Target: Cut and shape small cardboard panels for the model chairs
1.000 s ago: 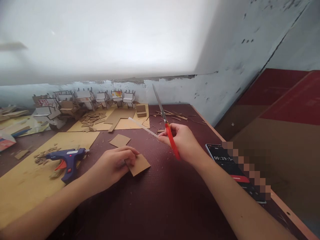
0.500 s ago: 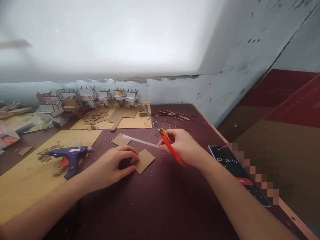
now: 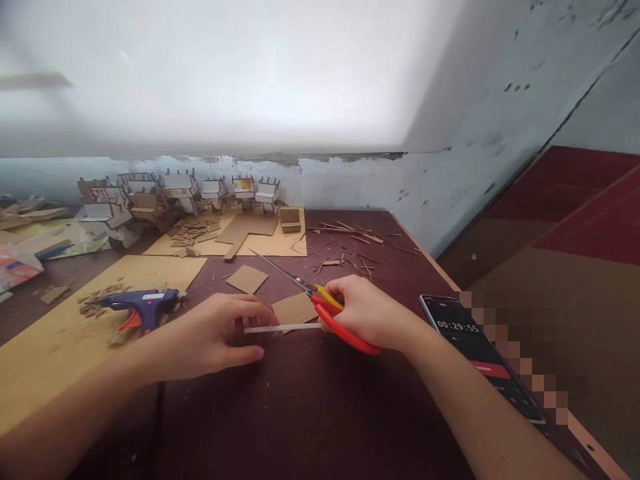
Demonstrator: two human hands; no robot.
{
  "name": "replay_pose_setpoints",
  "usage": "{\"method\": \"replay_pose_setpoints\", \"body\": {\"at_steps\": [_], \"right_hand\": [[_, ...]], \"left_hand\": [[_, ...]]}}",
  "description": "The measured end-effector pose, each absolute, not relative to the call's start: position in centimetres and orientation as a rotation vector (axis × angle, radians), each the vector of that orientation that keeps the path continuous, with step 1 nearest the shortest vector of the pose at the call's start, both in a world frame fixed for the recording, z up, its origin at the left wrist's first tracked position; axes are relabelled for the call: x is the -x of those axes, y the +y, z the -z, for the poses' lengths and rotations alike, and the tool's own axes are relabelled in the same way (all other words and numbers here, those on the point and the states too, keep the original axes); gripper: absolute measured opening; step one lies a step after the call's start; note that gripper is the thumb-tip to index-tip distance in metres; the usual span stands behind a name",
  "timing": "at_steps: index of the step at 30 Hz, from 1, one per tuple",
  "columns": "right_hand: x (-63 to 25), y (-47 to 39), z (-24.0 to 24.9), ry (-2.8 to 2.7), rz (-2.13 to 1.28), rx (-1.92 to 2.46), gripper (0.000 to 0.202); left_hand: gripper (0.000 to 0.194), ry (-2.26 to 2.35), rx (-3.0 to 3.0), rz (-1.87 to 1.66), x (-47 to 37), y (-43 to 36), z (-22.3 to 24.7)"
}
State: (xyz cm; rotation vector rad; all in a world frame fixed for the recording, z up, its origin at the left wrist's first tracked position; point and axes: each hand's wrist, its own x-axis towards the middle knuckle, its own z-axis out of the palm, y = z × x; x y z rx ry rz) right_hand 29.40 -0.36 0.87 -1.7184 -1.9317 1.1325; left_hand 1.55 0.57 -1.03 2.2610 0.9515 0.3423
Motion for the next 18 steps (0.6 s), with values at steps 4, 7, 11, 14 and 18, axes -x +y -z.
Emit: {"method": "replay_pose_setpoints", "body": {"at_steps": [4,7,11,14,18], "right_hand": [[-29.4,-0.4,-0.7,-1.921,-1.119,1.731,0.010],[-29.5,-0.4,-0.5,-1.932,-1.113,1.748,0.011],[-29.8,-0.1,-0.5,-1.968,-1.111,1.796,0.011],[-30.1,0.1,-0.7,-1.990,-1.109,1.820,0.009],[-30.4,0.3,-0.7,-2.007,-1.084,1.829,0.007]], "left_hand": [[0.018,0.997,-2.400,-0.477,-2.9,0.6,2.8],[0.022,1.011,-2.418,-0.522,-3.4,0.7,3.6],[0.019,1.084,-2.463,-0.540,-4.2,0.7,3.8],[0.015,1.155,-2.493,-0.539,-5.1,0.6,3.9],[0.014,1.171,-2.509,-0.559,-5.7,0.4,4.0]]}}
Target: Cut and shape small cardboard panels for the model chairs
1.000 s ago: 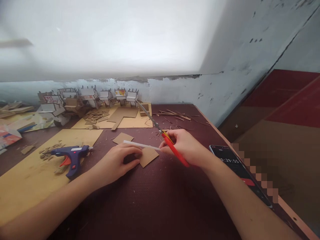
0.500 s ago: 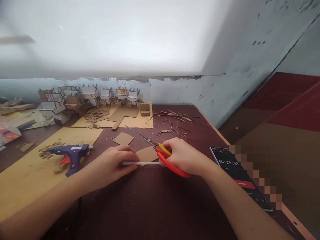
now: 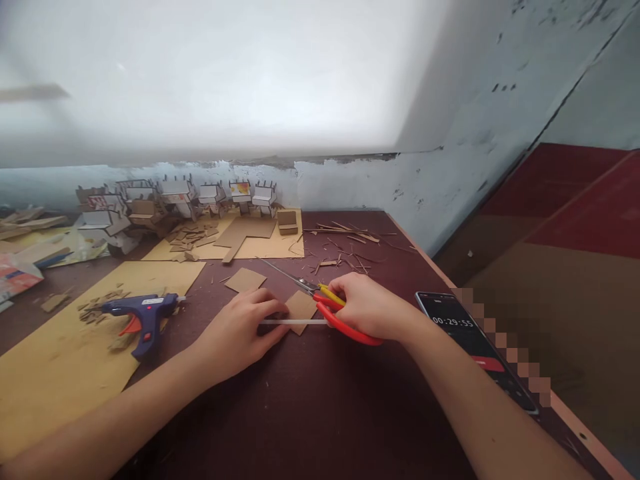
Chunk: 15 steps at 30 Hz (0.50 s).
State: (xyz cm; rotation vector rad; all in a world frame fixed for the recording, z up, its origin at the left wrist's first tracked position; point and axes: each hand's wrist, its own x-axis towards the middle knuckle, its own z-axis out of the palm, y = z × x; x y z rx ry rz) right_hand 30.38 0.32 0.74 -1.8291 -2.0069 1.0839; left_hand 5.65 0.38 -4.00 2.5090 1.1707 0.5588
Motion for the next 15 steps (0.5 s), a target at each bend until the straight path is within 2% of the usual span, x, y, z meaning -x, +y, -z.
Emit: {"method": "replay_pose_setpoints", "body": {"at_steps": [7,15], "right_hand": [[-30.3,-0.1,-0.2,-2.000,-1.098,1.776,0.009],[-29.3,0.0,0.6,-1.694,-1.084,1.575,0.025]], "left_hand": [[0.015,1.055,-2.497,-0.459,-4.6,-0.2,3.6],[0.020,1.027,-2.481,-0.398,-4.3,-0.2,3.2]]}}
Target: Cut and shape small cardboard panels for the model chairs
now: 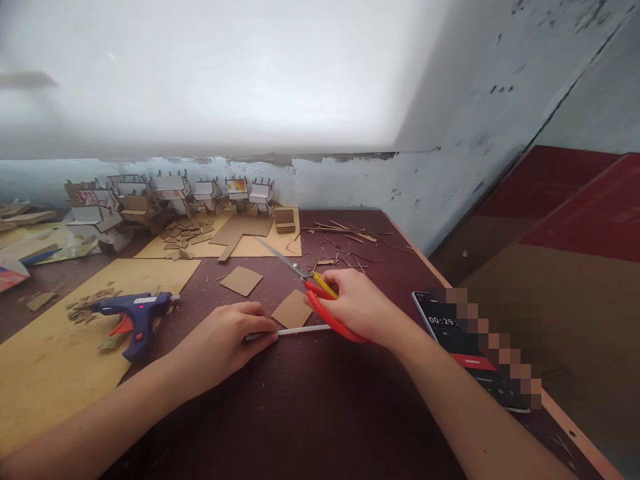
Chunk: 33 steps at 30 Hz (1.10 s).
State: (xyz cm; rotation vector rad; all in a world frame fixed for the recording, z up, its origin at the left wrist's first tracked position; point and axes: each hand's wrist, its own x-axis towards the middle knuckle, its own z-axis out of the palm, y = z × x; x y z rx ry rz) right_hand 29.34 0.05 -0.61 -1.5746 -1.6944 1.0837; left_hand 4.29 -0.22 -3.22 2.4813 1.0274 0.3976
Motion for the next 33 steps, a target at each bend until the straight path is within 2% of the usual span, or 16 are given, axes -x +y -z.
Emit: {"method": "replay_pose_setpoints", "body": {"at_steps": [5,8,26,33], "right_hand": [[-26.0,-1.5,0.9,-1.442,-1.180,1.366,0.045],[-24.1,-2.5,1.1,-1.357,-1.212,1.333,0.050],[-21.8,-2.9,3.1,-1.288,-0.974,1.508,0.054],[-22.3,-2.4,4.0,-1.397,-0.750,1.567,0.051]], "left_hand": [[0.021,1.011,-2.461,-0.405,-4.2,-0.1,3.2],[0.022,0.999,-2.474,-0.403,-4.1,0.0,3.3],[0.022,1.003,-2.539,-0.380,-4.0,-0.2,3.3],[0.021,1.033,-2.568,-0.399,-4.1,-0.3,3.4]]}}
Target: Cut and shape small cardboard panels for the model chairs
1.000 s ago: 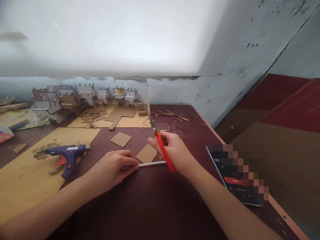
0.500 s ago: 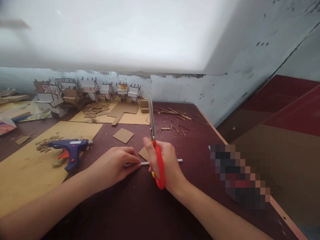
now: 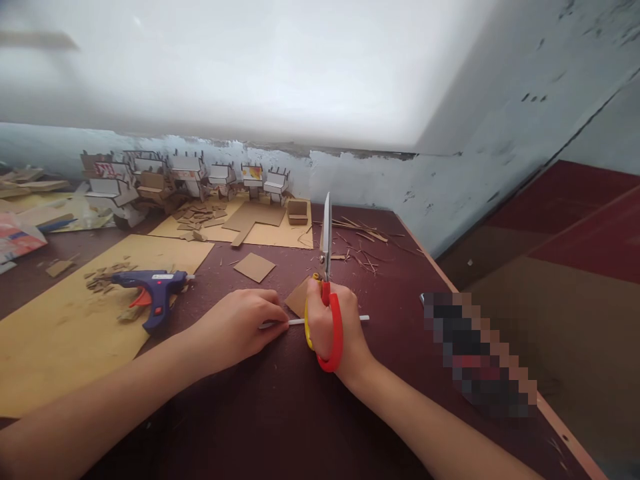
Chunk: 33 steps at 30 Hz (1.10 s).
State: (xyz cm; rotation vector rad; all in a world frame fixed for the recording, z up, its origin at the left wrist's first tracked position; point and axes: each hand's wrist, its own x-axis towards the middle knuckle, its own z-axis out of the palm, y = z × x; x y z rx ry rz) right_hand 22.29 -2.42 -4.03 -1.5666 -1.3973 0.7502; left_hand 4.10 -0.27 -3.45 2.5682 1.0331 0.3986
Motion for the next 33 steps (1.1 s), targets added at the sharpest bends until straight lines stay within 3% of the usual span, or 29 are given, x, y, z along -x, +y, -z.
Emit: {"method": "replay_pose_setpoints", "body": {"at_steps": [15,33], "right_hand": [[-21.9,-2.2,4.1,-1.615,-0.342,1.577,0.045],[-21.9,-1.3,4.4,-1.655,-0.280,1.542,0.045]], "left_hand": [[0.028,0.962,-2.653,-0.420,-4.3,-0.3,3.7],[0.030,0.940,-2.881,-0.202,-4.8,-1.0,2.7]]}}
